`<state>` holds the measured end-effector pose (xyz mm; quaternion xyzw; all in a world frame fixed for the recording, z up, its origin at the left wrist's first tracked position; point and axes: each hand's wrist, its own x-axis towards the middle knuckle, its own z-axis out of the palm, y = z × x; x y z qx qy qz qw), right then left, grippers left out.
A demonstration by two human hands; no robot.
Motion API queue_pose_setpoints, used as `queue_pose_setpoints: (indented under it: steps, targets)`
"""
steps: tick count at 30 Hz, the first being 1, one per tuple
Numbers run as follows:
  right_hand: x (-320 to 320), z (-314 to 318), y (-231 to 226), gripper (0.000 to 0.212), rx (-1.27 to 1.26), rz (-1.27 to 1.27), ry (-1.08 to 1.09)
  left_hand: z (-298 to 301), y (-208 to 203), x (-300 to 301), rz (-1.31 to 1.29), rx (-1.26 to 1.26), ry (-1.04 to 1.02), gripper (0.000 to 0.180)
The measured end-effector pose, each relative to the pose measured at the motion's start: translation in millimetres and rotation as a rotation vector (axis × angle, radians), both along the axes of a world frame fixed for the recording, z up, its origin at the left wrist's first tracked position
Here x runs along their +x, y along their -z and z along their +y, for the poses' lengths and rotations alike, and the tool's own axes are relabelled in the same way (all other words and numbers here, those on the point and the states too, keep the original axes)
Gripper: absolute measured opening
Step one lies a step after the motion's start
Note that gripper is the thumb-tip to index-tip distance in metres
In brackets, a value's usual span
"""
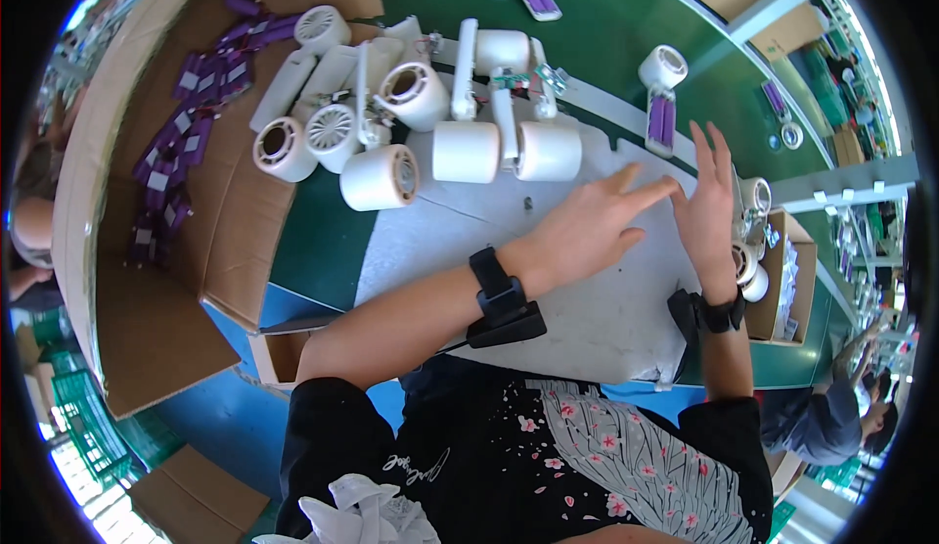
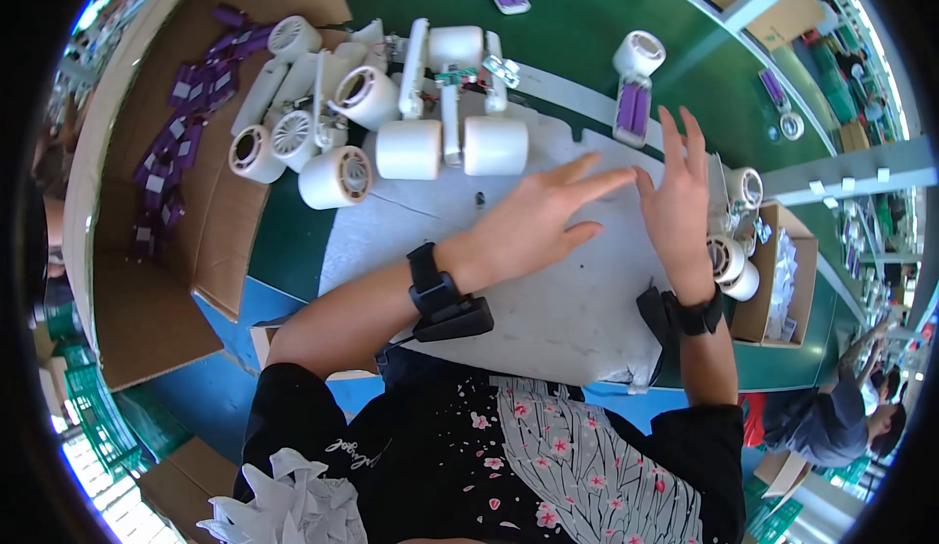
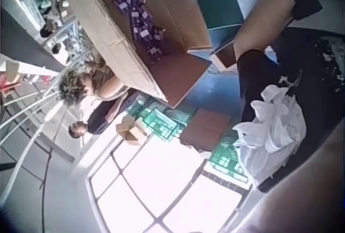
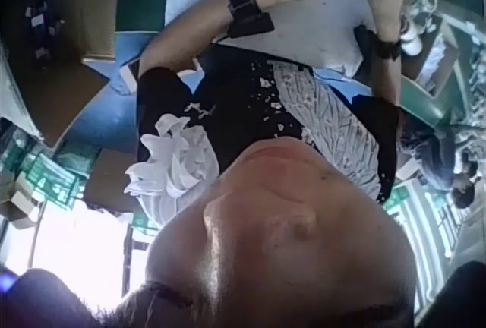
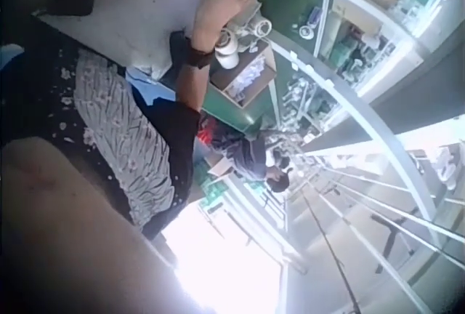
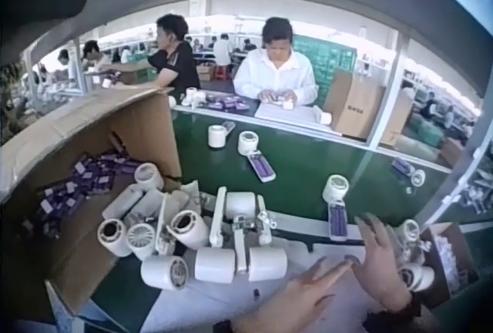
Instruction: The person connects a battery pack to a circuit board by hand, fits the board into a plastic fan housing, and presses the battery pack into the handle. After setting the assembly aside, the person picks up another fan housing and battery pack to repeat the process.
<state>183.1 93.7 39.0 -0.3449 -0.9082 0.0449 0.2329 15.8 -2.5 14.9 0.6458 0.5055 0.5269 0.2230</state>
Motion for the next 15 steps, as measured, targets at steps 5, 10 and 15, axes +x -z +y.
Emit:
queue_pose_setpoints:
  steps: [5, 10, 15]
  targets:
    - [8.9, -11.4, 13.4, 0.039, -0.507, 0.049, -0.077, 9.6, 5.6, -3.4, -0.001, 0.181, 0.069, 0.038]
    - [18.5, -10.4, 37.3, 0.03, -0.662, 0.293, -0.076, -8.2, -27.3, -30.7, 0.052, 0.261, -0.097, 0.02]
    - [25.7, -6.9, 37.7, 0.02, -0.429, 0.203, -0.119, -57.7, -67.1, -119.3, 0.178, 0.333, -0.587, 0.015]
